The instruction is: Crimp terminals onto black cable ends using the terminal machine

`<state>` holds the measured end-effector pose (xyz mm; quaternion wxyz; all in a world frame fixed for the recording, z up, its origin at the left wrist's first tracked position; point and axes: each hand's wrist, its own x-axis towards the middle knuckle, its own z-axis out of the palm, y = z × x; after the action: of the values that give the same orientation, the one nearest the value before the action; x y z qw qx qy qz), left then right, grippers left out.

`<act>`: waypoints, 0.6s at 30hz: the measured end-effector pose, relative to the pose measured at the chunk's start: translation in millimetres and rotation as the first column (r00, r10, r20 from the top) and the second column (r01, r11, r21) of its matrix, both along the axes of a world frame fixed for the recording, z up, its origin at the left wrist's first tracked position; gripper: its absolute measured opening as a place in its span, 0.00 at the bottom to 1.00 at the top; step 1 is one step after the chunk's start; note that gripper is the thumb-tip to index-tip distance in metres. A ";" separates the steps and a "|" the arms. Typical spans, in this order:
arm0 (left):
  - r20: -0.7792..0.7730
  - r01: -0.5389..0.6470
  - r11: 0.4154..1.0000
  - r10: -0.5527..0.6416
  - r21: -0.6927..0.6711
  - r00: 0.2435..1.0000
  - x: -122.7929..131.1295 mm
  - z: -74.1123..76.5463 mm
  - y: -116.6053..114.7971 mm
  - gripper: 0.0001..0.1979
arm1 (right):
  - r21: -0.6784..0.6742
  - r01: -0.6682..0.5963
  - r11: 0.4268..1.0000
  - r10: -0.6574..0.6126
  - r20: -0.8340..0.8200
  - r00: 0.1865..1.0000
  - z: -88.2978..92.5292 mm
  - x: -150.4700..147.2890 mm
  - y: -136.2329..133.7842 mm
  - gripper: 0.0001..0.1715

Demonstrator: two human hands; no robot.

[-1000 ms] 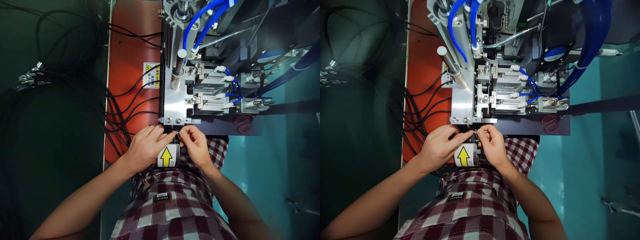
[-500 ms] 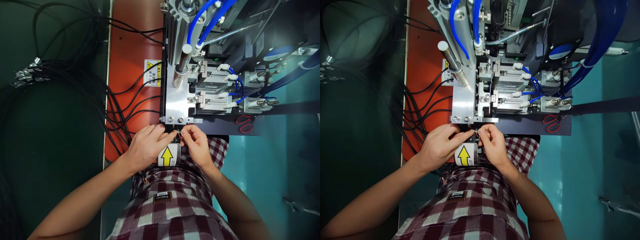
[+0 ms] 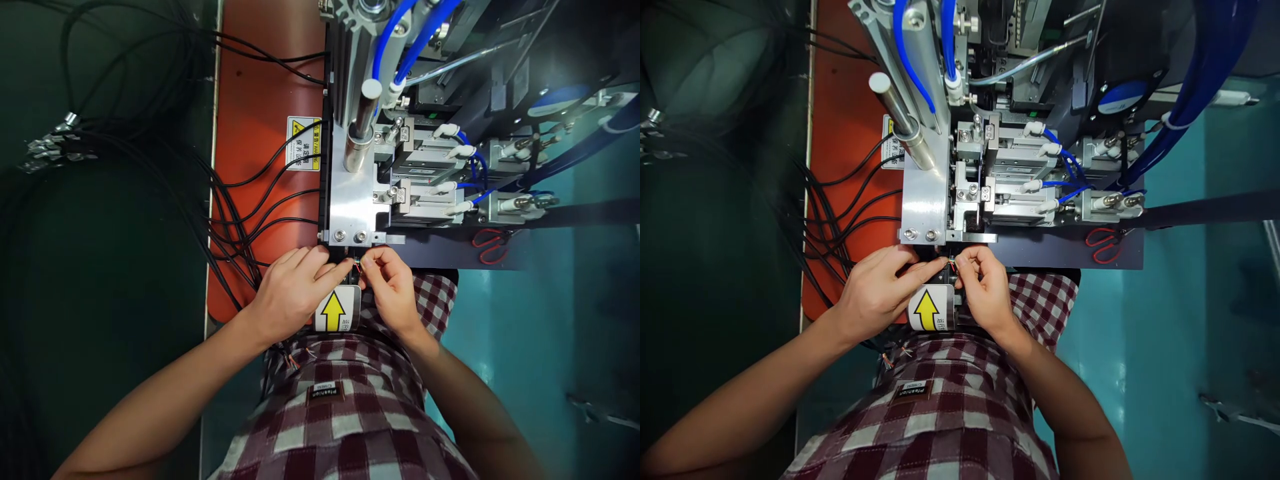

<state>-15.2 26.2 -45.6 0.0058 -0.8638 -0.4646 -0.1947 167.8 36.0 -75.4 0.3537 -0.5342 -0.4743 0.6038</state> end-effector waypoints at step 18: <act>0.026 0.024 0.999 -0.023 -0.025 0.999 -0.6 0.5 0.3 0.13 | -0.021 0.049 0.999 -0.049 0.019 0.999 3.8 -3.8 -2.3 0.10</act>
<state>-15.8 26.5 -45.2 -0.0132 -0.8666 -0.4569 -0.2000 164.0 33.6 -71.5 0.3582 -0.5551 -0.4577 0.5951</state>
